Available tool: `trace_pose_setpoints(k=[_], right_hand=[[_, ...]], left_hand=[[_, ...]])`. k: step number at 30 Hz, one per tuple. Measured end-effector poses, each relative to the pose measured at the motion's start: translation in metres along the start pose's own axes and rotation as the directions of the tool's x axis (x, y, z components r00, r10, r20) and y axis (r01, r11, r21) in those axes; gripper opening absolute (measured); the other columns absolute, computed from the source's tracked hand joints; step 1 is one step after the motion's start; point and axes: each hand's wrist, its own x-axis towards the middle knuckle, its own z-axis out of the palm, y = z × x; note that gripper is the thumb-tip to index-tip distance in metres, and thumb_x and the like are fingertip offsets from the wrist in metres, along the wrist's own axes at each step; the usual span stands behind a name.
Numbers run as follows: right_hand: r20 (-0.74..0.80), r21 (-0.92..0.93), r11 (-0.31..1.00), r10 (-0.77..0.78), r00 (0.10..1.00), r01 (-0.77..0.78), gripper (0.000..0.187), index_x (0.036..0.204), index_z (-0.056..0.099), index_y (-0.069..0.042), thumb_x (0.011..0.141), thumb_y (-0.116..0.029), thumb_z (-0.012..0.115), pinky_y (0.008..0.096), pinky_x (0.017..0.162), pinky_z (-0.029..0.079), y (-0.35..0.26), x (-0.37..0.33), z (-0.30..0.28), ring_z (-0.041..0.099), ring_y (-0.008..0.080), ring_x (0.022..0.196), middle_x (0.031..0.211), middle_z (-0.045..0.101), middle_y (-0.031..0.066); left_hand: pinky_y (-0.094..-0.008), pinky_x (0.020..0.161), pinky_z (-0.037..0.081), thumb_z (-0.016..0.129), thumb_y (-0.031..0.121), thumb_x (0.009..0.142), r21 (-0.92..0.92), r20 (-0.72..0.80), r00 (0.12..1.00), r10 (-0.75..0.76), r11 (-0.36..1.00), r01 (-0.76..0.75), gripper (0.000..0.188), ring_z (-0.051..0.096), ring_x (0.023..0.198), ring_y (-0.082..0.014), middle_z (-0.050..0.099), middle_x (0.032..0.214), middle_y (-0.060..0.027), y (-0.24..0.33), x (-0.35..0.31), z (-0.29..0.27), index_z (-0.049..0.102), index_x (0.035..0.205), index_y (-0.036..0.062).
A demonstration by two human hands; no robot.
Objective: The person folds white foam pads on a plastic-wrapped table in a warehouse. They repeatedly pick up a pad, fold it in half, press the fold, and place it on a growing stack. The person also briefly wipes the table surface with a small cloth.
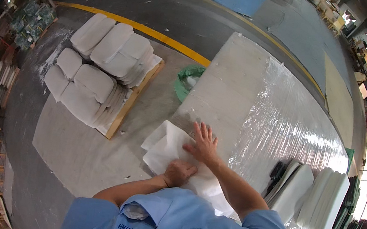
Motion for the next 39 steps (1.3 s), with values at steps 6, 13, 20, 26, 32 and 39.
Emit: trace_pose_setpoints(k=[6,13,20,26,32,39], right_hand=[[-0.013,-0.004,1.0,-0.002,1.0,0.002,0.126,0.173,0.007,-0.025,0.08,-0.062,0.085,0.0793,0.121,0.017,0.004,-0.02,0.007,0.01,0.0502,0.162,0.179,0.009,0.0185],[0.001,0.011,0.999,-0.03,1.0,0.03,0.126,0.173,0.01,-0.022,0.079,-0.058,0.086,0.0783,0.12,0.02,-0.005,-0.017,-0.005,0.009,0.0492,0.162,0.179,0.009,0.0183],[0.025,0.102,0.995,-0.018,1.0,0.016,0.113,0.172,0.016,-0.024,0.086,-0.06,0.08,0.0783,0.12,0.02,0.001,0.041,-0.037,0.014,0.0488,0.162,0.179,0.012,0.016],[0.117,-0.036,0.999,-0.015,0.993,0.02,0.107,0.173,0.013,-0.025,0.091,-0.056,0.075,0.0771,0.122,0.016,-0.043,0.053,-0.014,0.006,0.0483,0.163,0.179,0.008,0.0161],[0.201,-0.074,0.993,-0.077,0.977,0.093,0.11,0.173,0.009,-0.026,0.091,-0.054,0.077,0.0775,0.122,0.014,-0.037,0.032,-0.005,0.003,0.0497,0.163,0.18,0.004,0.0161],[0.108,-0.006,0.999,-0.045,0.993,0.045,0.124,0.173,0.005,-0.025,0.083,-0.057,0.084,0.0771,0.122,0.015,-0.057,0.089,-0.02,0.002,0.0489,0.163,0.18,0.003,0.0151]], left_hand=[[-0.0453,0.08,0.056,0.084,0.035,0.08,-0.144,0.03,0.999,0.027,0.989,-0.022,0.047,0.069,0.097,-0.0359,0.068,0.107,-0.013,0.009,0.019,-0.067,0.069,0.118,0.0097],[-0.0581,0.094,0.05,0.077,0.047,0.092,-0.17,-0.127,0.555,-0.822,0.57,0.804,0.049,0.067,0.111,-0.0457,0.072,0.114,-0.0257,-0.042,0.028,-0.082,0.07,0.108,0.0013],[-0.0577,0.085,0.053,0.058,0.051,0.104,-0.256,0.207,0.511,-0.834,0.458,0.851,0.055,0.071,0.095,-0.0502,0.074,0.093,-0.0284,-0.014,0.004,-0.035,0.072,0.095,-0.0014],[-0.0568,0.087,0.054,0.053,0.051,0.105,-0.201,0.264,0.606,-0.75,0.572,0.795,0.057,0.071,0.098,-0.0484,0.073,0.097,-0.0292,-0.012,-0.008,-0.025,0.073,0.098,-0.0011],[-0.0559,0.091,0.054,0.053,0.049,0.106,-0.136,0.354,0.69,-0.631,0.696,0.706,0.055,0.071,0.101,-0.0474,0.074,0.101,-0.027,-0.02,-0.017,-0.02,0.074,0.102,-0.0011],[-0.0538,0.092,0.055,0.051,0.049,0.107,-0.118,0.31,0.789,-0.531,0.801,0.586,0.055,0.071,0.102,-0.0454,0.073,0.107,-0.0243,-0.011,-0.006,-0.034,0.074,0.105,-0.0015]])
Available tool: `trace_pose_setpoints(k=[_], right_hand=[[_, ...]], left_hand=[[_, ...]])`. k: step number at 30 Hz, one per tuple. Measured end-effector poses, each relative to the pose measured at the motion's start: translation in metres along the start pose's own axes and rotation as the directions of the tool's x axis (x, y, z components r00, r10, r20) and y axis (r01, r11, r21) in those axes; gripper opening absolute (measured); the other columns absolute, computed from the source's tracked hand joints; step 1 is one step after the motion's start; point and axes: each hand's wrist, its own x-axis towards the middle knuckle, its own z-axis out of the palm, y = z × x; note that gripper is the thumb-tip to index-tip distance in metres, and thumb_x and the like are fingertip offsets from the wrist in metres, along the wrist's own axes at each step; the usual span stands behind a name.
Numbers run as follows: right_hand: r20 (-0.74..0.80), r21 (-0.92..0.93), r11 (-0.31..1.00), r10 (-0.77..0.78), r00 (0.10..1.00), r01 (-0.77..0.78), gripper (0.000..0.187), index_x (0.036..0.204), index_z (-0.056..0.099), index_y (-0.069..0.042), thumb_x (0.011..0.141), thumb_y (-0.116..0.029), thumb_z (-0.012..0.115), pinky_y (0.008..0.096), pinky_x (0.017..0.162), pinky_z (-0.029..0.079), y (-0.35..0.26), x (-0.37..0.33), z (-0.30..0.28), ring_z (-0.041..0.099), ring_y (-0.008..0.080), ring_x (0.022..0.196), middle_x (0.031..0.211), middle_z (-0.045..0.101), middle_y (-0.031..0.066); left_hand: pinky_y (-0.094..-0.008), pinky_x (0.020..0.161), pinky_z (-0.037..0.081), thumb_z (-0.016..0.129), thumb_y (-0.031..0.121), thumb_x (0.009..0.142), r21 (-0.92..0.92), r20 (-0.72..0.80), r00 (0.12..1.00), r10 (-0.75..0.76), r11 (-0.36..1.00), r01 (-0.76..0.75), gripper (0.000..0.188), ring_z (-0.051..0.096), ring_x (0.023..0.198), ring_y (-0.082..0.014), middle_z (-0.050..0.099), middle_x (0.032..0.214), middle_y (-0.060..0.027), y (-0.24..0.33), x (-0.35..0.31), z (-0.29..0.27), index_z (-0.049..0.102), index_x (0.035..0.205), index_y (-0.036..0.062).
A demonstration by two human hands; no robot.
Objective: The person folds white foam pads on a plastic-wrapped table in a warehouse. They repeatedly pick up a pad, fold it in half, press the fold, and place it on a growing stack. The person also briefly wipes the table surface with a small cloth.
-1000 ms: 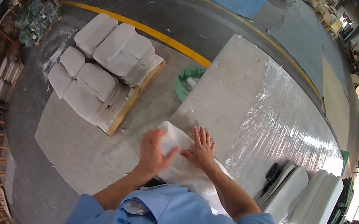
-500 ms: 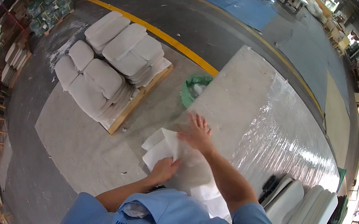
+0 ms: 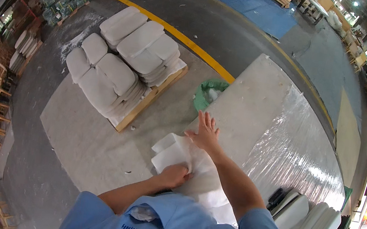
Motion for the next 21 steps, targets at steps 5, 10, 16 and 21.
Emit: trace_pose_setpoints(k=[5,10,16,21], right_hand=[[0.086,-0.093,0.994,-0.058,0.995,0.066,0.131,0.173,0.004,-0.023,0.078,-0.059,0.087,0.0785,0.121,0.015,-0.008,-0.02,0.029,0.001,0.0508,0.163,0.18,0.002,0.0176],[0.128,-0.125,0.984,-0.112,0.985,0.129,0.135,0.173,0.002,-0.023,0.076,-0.059,0.089,0.0811,0.119,0.013,-0.005,-0.04,0.029,0.001,0.0515,0.162,0.179,0.002,0.0198],[-0.047,0.045,0.998,-0.034,0.998,0.036,0.134,0.173,0.004,-0.021,0.075,-0.059,0.089,0.0793,0.119,0.018,-0.016,-0.001,0.01,0.006,0.0526,0.162,0.178,0.004,0.0207],[0.092,-0.143,0.987,-0.053,0.994,0.066,0.133,0.173,0.005,-0.022,0.076,-0.058,0.089,0.0782,0.12,0.018,-0.014,-0.023,0.03,0.005,0.0513,0.162,0.178,0.006,0.0204]], left_hand=[[-0.0541,0.087,0.056,0.052,0.046,0.107,0.201,0.16,0.986,-0.049,0.98,0.016,0.049,0.073,0.1,-0.0406,0.075,0.105,-0.0221,0.011,0.0,-0.002,0.076,0.101,0.0036],[-0.0562,0.079,0.06,0.053,0.043,0.106,0.267,0.284,0.958,-0.04,0.963,-0.039,0.041,0.074,0.094,-0.0428,0.073,0.108,-0.0246,0.013,0.004,-0.008,0.075,0.104,0.0076],[-0.055,0.073,0.061,0.057,0.037,0.102,0.328,0.166,0.982,0.094,0.933,-0.145,0.037,0.076,0.086,-0.0413,0.075,0.092,-0.0227,0.015,0.0,0.002,0.076,0.096,0.0054],[-0.0538,0.073,0.061,0.061,0.028,0.097,0.336,0.226,0.969,0.095,0.927,-0.169,0.03,0.077,0.086,-0.0398,0.078,0.096,-0.0207,0.02,0.003,-0.002,0.079,0.092,0.0045]])
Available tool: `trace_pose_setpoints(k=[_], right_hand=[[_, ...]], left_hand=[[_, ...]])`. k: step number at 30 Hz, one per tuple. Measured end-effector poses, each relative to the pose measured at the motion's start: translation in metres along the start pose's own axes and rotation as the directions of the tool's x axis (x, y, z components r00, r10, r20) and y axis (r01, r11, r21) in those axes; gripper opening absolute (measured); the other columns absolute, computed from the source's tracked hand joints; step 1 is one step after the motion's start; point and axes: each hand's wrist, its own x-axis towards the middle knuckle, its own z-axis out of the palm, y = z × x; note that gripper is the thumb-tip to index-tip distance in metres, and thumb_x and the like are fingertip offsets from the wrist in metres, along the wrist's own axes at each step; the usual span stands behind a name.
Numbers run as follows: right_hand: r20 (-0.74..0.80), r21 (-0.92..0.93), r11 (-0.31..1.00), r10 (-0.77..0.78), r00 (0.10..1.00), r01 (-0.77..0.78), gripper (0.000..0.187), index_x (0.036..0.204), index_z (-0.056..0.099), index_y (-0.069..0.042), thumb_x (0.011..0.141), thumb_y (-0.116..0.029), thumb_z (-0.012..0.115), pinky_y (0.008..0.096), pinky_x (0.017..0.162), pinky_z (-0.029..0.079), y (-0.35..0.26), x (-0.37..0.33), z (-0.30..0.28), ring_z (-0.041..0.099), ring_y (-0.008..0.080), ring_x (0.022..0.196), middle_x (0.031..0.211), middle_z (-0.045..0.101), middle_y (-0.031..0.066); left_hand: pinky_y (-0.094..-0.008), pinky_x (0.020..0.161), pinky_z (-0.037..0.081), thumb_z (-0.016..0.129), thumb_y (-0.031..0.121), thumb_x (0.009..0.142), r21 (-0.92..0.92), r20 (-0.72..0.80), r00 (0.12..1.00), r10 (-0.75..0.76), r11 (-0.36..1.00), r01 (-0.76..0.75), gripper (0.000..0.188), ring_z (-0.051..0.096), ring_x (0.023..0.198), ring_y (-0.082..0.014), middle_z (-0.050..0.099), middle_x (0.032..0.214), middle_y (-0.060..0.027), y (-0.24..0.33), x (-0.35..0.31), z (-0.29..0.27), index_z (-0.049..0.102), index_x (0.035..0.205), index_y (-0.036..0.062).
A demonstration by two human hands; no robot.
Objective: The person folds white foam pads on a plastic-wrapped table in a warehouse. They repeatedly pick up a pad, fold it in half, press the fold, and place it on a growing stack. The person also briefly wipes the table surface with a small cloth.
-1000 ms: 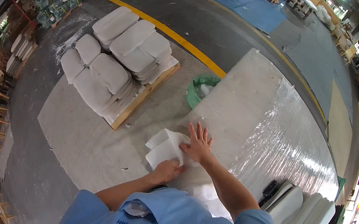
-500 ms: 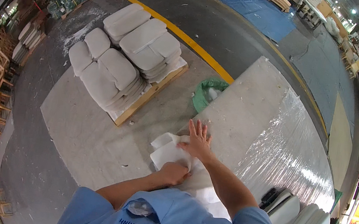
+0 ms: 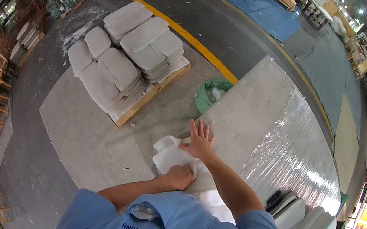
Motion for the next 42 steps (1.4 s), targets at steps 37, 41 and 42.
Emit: trace_pose_setpoints(k=[37,41,42], right_hand=[[0.052,-0.017,0.999,-0.039,0.998,0.04,0.139,0.173,0.006,-0.025,0.069,-0.062,0.092,0.0786,0.122,0.013,0.0,-0.02,0.003,0.001,0.0491,0.163,0.18,0.002,0.0175],[0.008,-0.021,0.998,-0.058,0.998,0.058,0.139,0.173,0.007,-0.025,0.069,-0.061,0.092,0.0783,0.122,0.014,0.003,-0.027,0.006,0.002,0.0497,0.163,0.18,0.002,0.0179],[0.014,-0.03,0.998,-0.054,0.998,0.054,0.138,0.173,0.007,-0.025,0.07,-0.061,0.092,0.0782,0.122,0.015,0.001,-0.027,0.004,0.002,0.0498,0.163,0.18,0.002,0.0179]], left_hand=[[-0.055,0.085,0.056,0.063,0.047,0.096,-0.369,0.049,0.993,-0.109,0.922,0.119,0.041,0.075,0.094,-0.0402,0.076,0.096,-0.0193,-0.017,-0.013,-0.025,0.077,0.098,0.0085],[-0.0479,0.094,0.054,0.072,0.036,0.094,-0.264,-0.712,0.595,-0.373,0.927,0.266,0.036,0.069,0.107,-0.0401,0.073,0.108,-0.0201,-0.082,-0.012,-0.029,0.075,0.112,0.005],[-0.0468,0.096,0.053,0.074,0.031,0.093,-0.18,-0.752,0.539,-0.38,0.904,0.388,0.032,0.067,0.11,-0.039,0.072,0.111,-0.0188,-0.091,-0.013,-0.033,0.075,0.112,0.0053]])
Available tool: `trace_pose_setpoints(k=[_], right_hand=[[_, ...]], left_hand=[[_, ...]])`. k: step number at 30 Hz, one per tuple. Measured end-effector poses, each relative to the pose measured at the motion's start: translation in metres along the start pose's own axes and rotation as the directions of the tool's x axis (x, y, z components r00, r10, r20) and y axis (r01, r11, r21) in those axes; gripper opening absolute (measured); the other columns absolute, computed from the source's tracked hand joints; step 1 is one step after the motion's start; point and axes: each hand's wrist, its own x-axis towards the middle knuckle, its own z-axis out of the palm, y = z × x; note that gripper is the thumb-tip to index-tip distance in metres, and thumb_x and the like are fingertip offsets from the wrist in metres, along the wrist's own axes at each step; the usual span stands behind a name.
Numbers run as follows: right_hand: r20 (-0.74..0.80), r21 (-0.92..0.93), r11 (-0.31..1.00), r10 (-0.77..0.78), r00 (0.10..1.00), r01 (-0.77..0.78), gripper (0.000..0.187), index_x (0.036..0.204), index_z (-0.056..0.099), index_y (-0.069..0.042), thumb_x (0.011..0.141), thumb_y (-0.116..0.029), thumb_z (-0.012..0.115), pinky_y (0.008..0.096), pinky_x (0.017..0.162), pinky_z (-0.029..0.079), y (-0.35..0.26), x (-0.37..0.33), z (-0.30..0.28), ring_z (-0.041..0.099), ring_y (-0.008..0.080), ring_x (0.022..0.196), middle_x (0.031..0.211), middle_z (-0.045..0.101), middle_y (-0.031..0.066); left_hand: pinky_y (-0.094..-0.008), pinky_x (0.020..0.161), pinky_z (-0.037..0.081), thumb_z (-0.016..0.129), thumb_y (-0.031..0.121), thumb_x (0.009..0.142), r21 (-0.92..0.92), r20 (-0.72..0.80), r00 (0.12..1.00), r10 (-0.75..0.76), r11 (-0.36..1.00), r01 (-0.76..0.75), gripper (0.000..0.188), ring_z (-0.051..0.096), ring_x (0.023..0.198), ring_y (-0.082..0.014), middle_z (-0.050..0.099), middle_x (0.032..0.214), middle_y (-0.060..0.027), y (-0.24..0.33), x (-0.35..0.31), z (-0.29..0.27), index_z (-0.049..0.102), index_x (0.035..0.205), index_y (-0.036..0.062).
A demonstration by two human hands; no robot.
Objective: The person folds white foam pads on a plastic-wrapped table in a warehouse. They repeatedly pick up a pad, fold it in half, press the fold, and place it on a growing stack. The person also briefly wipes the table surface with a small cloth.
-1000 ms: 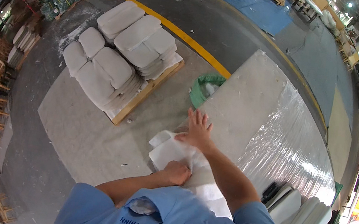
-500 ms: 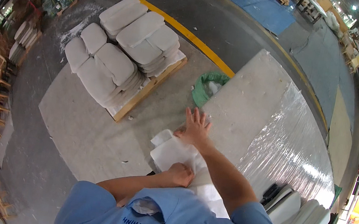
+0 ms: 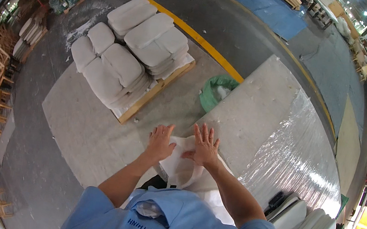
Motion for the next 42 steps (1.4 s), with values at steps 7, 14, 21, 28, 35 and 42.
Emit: trace_pose_setpoints(k=[7,14,21,28,35,42], right_hand=[[0.067,0.237,0.971,0.006,0.998,-0.022,0.131,0.173,0.009,-0.025,0.075,-0.06,0.089,0.0769,0.122,0.014,0.023,0.028,-0.011,0.004,0.0504,0.163,0.179,0.002,0.0188],[0.093,-0.092,0.994,-0.048,0.995,0.056,0.116,0.173,0.01,-0.026,0.086,-0.05,0.083,0.0757,0.123,0.014,-0.027,0.052,-0.027,0.003,0.0492,0.163,0.18,0.003,0.0165],[0.093,-0.138,0.988,-0.052,0.994,0.064,0.127,0.173,0.008,-0.027,0.079,-0.051,0.09,0.076,0.123,0.015,-0.004,0.033,0.0,0.003,0.051,0.162,0.179,0.003,0.0203],[0.071,-0.065,0.988,-0.137,0.988,0.142,0.131,0.173,0.008,-0.025,0.076,-0.06,0.089,0.0775,0.122,0.014,-0.031,0.057,-0.021,0.004,0.0527,0.162,0.179,0.001,0.0212],[0.16,-0.243,0.941,-0.201,0.966,0.236,0.136,0.173,0.009,-0.025,0.07,-0.071,0.086,0.0781,0.122,0.014,-0.04,0.036,0.011,0.005,0.0532,0.161,0.178,0.005,0.0231],[0.124,-0.201,0.95,-0.219,0.968,0.241,0.135,0.173,0.008,-0.025,0.071,-0.065,0.088,0.0782,0.122,0.013,-0.059,0.052,0.01,0.006,0.0551,0.161,0.176,0.008,0.0263]], left_hand=[[-0.0468,0.09,0.054,0.069,0.015,0.089,-0.201,0.095,0.978,0.186,0.966,-0.164,0.016,0.066,0.1,-0.0345,0.066,0.1,-0.0096,-0.001,-0.034,0.038,0.073,0.103,0.0074],[-0.0442,0.087,0.053,0.065,0.01,0.087,-0.199,-0.118,0.961,0.25,0.942,-0.27,0.016,0.066,0.097,-0.0312,0.066,0.101,-0.0089,0.012,-0.056,0.031,0.073,0.101,0.0068],[-0.0441,0.091,0.053,0.063,0.01,0.088,-0.254,-0.036,0.954,0.297,0.921,-0.296,0.024,0.066,0.103,-0.0313,0.07,0.113,-0.009,0.013,-0.066,0.033,0.074,0.109,0.0055],[-0.0462,0.111,0.049,0.067,0.014,0.085,-0.24,0.146,0.935,0.325,0.928,-0.285,0.047,0.061,0.125,-0.0362,0.066,0.132,-0.0169,0.013,-0.091,0.025,0.067,0.13,0.0003],[-0.0474,0.122,0.042,0.069,0.014,0.082,-0.347,0.268,0.9,0.344,0.906,-0.243,0.058,0.053,0.139,-0.0393,0.059,0.142,-0.0233,0.009,-0.107,0.011,0.059,0.138,-0.0031],[-0.0477,0.121,0.044,0.067,0.015,0.085,-0.33,0.178,0.887,0.426,0.875,-0.354,0.059,0.057,0.137,-0.0412,0.06,0.142,-0.023,0.008,-0.11,0.018,0.058,0.14,-0.0033]])
